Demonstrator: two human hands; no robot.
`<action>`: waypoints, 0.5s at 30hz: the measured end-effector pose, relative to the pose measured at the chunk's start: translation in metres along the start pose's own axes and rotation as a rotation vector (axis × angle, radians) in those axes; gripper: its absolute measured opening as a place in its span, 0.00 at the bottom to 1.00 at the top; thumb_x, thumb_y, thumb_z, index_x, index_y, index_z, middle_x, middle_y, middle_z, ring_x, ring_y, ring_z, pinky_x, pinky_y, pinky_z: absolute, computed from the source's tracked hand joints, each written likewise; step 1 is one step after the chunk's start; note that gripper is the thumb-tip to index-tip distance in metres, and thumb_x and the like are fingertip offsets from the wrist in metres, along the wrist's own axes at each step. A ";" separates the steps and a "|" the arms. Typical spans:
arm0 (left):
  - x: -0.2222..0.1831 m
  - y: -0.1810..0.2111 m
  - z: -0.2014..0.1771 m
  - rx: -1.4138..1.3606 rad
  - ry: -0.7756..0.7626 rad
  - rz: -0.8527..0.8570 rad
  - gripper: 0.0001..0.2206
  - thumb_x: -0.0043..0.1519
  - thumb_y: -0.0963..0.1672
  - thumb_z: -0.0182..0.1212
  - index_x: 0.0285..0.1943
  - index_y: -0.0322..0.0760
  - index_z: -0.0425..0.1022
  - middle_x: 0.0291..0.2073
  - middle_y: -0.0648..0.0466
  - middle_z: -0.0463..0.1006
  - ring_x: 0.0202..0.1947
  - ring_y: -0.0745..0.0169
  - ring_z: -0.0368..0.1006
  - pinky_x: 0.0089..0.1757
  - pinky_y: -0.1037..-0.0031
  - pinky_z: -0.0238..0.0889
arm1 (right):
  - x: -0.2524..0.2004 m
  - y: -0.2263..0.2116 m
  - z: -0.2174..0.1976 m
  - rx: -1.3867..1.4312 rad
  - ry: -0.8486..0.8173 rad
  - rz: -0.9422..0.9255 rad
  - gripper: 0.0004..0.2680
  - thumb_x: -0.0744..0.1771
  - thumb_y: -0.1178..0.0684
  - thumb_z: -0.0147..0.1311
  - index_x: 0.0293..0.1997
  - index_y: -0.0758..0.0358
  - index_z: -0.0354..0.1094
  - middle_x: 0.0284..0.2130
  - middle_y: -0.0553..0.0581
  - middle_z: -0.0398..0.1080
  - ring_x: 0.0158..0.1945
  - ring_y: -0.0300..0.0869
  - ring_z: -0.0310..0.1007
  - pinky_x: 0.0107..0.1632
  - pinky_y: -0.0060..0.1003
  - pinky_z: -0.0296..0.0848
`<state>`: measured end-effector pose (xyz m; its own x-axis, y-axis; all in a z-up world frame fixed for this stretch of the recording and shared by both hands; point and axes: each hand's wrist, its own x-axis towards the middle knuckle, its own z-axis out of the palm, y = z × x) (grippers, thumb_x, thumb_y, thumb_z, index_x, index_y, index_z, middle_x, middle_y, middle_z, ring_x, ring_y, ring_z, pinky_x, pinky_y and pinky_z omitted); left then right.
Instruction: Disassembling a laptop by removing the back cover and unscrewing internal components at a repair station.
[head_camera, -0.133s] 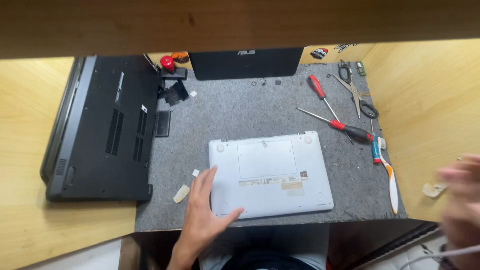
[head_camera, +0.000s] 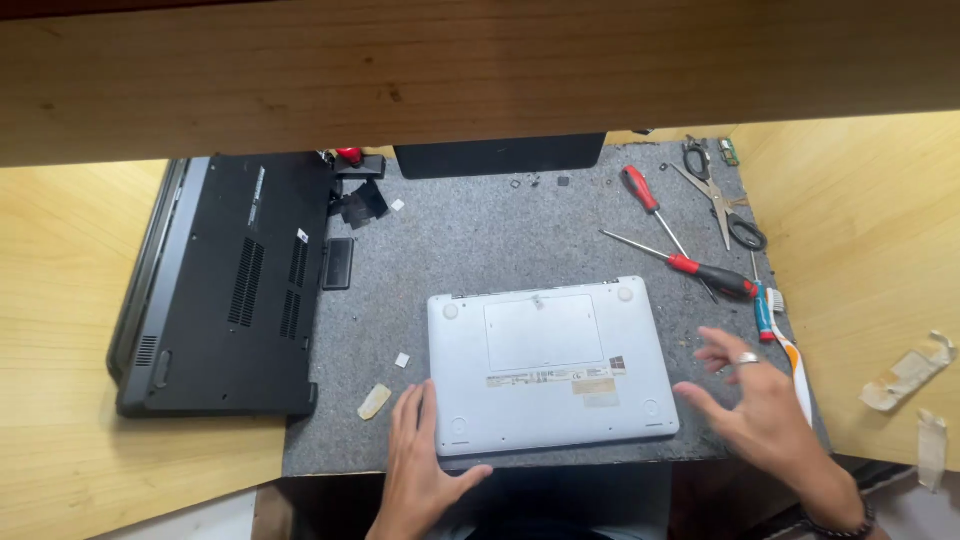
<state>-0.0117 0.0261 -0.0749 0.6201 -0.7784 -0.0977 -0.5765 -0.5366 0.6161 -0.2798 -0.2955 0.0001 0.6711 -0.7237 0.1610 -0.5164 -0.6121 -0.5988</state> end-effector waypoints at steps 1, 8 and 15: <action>-0.001 0.003 0.004 0.019 0.061 0.025 0.63 0.41 0.56 0.88 0.79 0.33 0.43 0.74 0.42 0.52 0.76 0.44 0.41 0.68 0.51 0.41 | 0.001 0.008 0.016 -0.119 -0.247 0.181 0.29 0.62 0.38 0.57 0.71 0.54 0.57 0.51 0.54 0.74 0.56 0.43 0.72 0.60 0.40 0.68; 0.000 0.008 0.017 -0.082 0.207 -0.039 0.60 0.36 0.52 0.89 0.76 0.32 0.52 0.68 0.43 0.58 0.72 0.43 0.46 0.66 0.50 0.47 | -0.029 0.022 0.072 -0.077 -0.465 0.362 0.25 0.63 0.32 0.59 0.55 0.64 0.69 0.56 0.55 0.60 0.63 0.43 0.65 0.71 0.39 0.60; 0.003 0.026 0.010 -0.118 0.105 -0.108 0.58 0.40 0.47 0.85 0.80 0.34 0.47 0.63 0.45 0.56 0.64 0.45 0.52 0.62 0.56 0.54 | -0.032 -0.001 0.069 -0.022 -0.416 0.535 0.32 0.60 0.32 0.60 0.70 0.55 0.58 0.57 0.56 0.57 0.68 0.42 0.60 0.71 0.39 0.58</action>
<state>-0.0302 0.0071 -0.0672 0.7306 -0.6768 -0.0901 -0.4412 -0.5687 0.6942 -0.2646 -0.2497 -0.0586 0.4668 -0.7485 -0.4710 -0.8421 -0.2136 -0.4952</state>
